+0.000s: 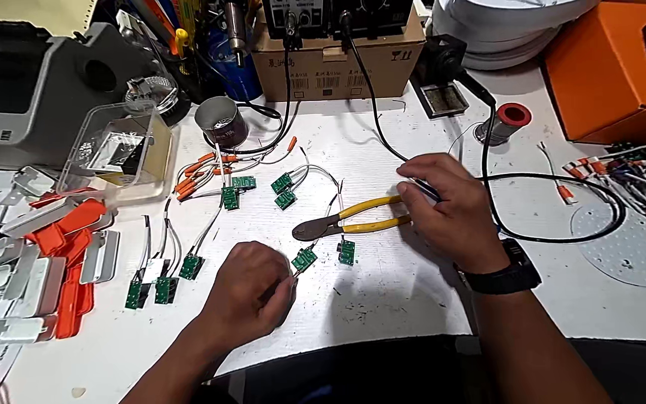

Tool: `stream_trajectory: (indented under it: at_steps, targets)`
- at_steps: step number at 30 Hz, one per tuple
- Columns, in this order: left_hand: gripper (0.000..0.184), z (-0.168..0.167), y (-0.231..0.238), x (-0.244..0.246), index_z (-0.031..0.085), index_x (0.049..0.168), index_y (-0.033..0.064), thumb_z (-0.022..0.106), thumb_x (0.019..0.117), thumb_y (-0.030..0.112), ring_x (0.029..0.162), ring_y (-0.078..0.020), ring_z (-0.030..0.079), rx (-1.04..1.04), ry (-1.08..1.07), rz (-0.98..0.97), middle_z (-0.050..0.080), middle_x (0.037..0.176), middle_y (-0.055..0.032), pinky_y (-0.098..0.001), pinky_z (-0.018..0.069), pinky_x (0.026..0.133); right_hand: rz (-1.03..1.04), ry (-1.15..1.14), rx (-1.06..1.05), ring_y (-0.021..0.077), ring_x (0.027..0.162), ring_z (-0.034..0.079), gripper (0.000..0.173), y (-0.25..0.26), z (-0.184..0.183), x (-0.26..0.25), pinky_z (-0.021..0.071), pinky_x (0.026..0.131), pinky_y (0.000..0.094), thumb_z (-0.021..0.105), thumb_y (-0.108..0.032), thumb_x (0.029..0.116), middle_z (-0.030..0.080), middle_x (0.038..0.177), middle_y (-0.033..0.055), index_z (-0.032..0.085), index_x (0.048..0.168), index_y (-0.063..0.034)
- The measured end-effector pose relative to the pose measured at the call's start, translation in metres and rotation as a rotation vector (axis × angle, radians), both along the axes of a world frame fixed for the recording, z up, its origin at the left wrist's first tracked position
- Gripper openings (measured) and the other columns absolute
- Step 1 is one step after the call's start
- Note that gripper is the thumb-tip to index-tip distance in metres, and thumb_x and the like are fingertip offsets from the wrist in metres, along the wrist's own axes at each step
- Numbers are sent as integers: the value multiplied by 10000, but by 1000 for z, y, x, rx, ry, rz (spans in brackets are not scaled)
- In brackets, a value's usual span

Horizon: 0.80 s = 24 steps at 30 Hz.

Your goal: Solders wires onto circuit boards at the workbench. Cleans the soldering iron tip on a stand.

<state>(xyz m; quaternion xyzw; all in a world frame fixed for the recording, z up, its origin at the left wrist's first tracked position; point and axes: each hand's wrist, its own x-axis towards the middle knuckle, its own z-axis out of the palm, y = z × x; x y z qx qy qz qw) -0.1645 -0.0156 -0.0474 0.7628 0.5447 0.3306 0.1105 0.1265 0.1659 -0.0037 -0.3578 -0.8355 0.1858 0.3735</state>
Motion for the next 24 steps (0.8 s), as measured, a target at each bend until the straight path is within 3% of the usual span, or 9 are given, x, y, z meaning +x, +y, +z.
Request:
stream_trajectory:
  at_steps: [4,6,7,9,11,13,18,21,24]
  targets:
    - [260,-4,1,17,723,855,152,574,1010,297,936,-151,656,85,108,37,727,931,3,-381,479,906,86,181,-257,92,894,681,192,-13,-5,-8,608,775,257,632,-124,978,687,1076,57,718,1120,-28]
    - [269,-5,3,25,742,891,160,575,1026,320,929,-168,652,113,161,43,721,934,-2,-385,481,895,45,395,-580,157,887,718,351,-15,-1,-13,638,765,333,618,-117,993,682,1184,99,613,1326,-3]
    - [266,-5,4,27,747,905,166,576,1029,328,931,-174,651,121,184,42,719,932,-2,-388,483,897,21,528,-742,187,926,720,447,-12,3,-15,636,798,369,582,-125,1019,651,1250,102,504,1448,-29]
    - [268,-4,4,28,747,911,166,580,1025,340,932,-182,647,127,190,32,713,927,-6,-389,478,900,-75,816,-947,184,980,719,470,4,10,-18,618,878,371,518,-175,1062,640,1243,58,354,1498,-109]
    - [283,-3,3,27,728,892,159,595,1010,379,920,-177,649,127,158,25,715,921,-10,-383,482,893,-236,1104,-945,171,941,713,396,36,13,-28,622,857,335,522,-154,1054,629,1128,67,353,1404,-77]
    - [291,1,1,27,713,900,148,607,993,403,878,-169,650,128,140,24,718,906,-16,-381,483,868,-310,1251,-835,172,1011,670,537,73,11,-34,605,862,307,547,-182,1053,531,1239,107,259,1487,-49]
    - [331,7,0,41,713,909,120,583,1003,409,739,-179,650,148,243,76,700,793,-26,-389,503,783,-375,1394,-695,195,1083,652,593,142,20,-31,583,883,282,441,-360,1107,477,1377,157,182,1558,-75]
    - [407,13,8,60,672,786,123,578,998,456,603,-190,582,115,280,156,606,644,-19,-387,468,677,-382,1416,-639,208,1052,665,551,162,22,-25,591,876,292,396,-344,1123,494,1335,171,211,1549,-49]
    - [406,16,21,78,582,664,131,565,967,400,505,-197,521,129,373,276,507,542,-13,-380,420,587,-431,1281,-519,225,1083,675,495,156,22,-19,604,892,321,393,-291,1125,517,1346,175,278,1514,-9]
